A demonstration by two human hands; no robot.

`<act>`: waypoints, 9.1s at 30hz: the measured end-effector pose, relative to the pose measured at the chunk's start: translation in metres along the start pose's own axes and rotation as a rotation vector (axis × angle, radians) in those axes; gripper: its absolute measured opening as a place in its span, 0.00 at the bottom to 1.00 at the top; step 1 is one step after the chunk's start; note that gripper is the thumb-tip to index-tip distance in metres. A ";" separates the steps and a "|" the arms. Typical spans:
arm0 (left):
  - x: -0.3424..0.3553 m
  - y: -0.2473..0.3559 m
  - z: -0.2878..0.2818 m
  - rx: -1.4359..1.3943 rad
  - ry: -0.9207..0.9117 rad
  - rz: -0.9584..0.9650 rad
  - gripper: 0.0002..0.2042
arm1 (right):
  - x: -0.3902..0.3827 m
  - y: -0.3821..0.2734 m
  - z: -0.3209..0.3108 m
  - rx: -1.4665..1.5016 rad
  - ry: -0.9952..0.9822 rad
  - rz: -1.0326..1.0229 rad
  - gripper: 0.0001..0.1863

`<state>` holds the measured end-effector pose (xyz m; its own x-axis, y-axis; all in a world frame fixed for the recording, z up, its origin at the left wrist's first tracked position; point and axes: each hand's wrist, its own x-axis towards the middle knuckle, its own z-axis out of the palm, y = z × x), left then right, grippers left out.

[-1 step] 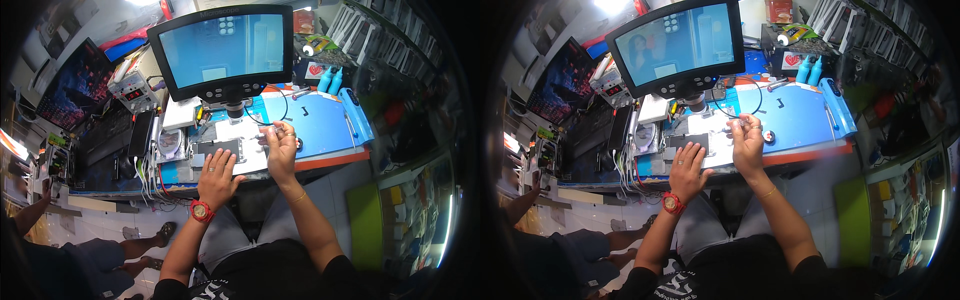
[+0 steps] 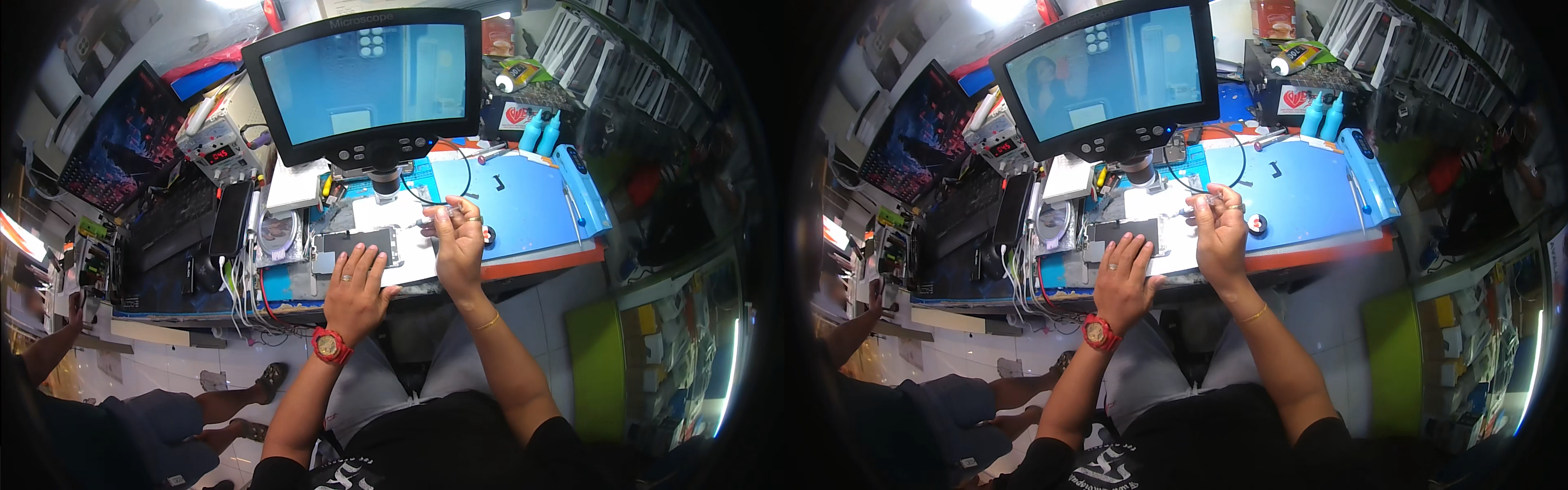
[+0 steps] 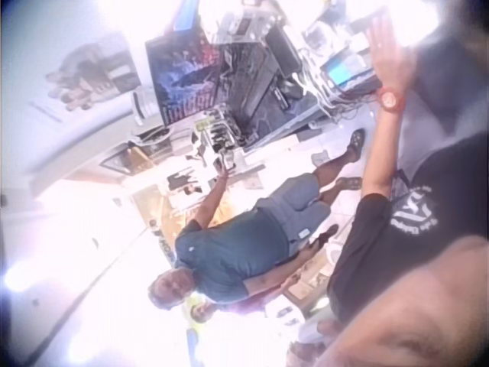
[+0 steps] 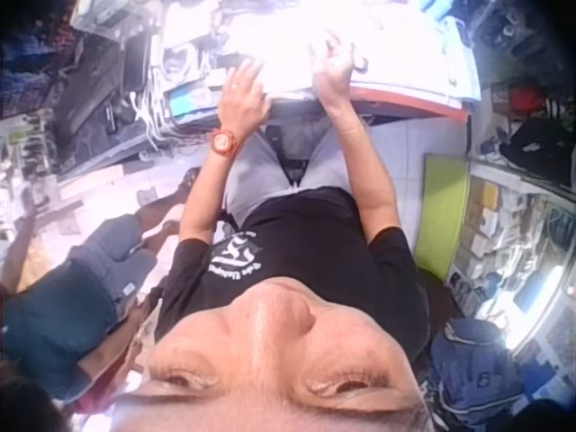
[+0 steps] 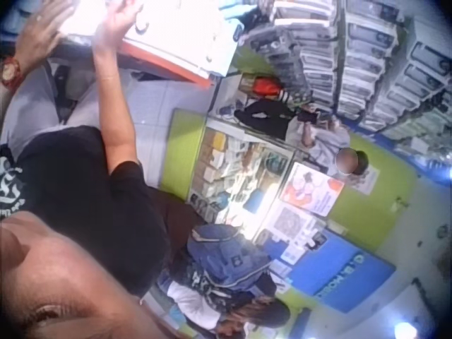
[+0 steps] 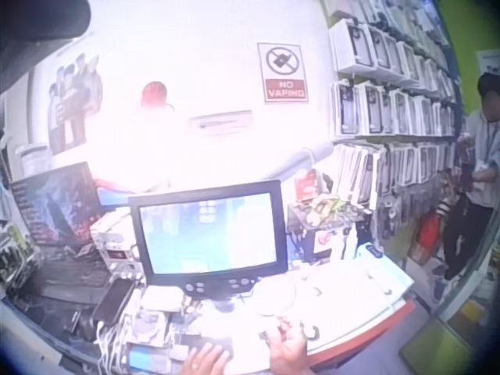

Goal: The person uses a soldering iron and multimeter probes to work on a phone circuit board while observing the magnification on a digital microscope monitor.

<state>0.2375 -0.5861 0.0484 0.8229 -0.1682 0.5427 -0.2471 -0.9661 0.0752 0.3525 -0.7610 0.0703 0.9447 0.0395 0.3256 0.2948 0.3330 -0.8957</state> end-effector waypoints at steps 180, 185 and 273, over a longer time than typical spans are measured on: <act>-0.097 0.105 -0.072 -0.836 0.262 -0.371 0.27 | -0.081 -0.103 0.005 -0.927 -0.771 -0.702 0.08; -0.058 0.085 -0.081 -0.984 0.100 -0.503 0.17 | -0.100 -0.094 -0.002 -0.935 -0.899 -0.589 0.08; 0.018 0.000 0.016 -0.492 0.332 -0.195 0.08 | -0.009 0.005 0.001 -0.611 -0.239 -0.264 0.07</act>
<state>0.2602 -0.5925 0.0452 0.6931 0.1487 0.7053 -0.3801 -0.7560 0.5329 0.3457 -0.7586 0.0629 0.7939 0.2596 0.5499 0.6035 -0.2257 -0.7647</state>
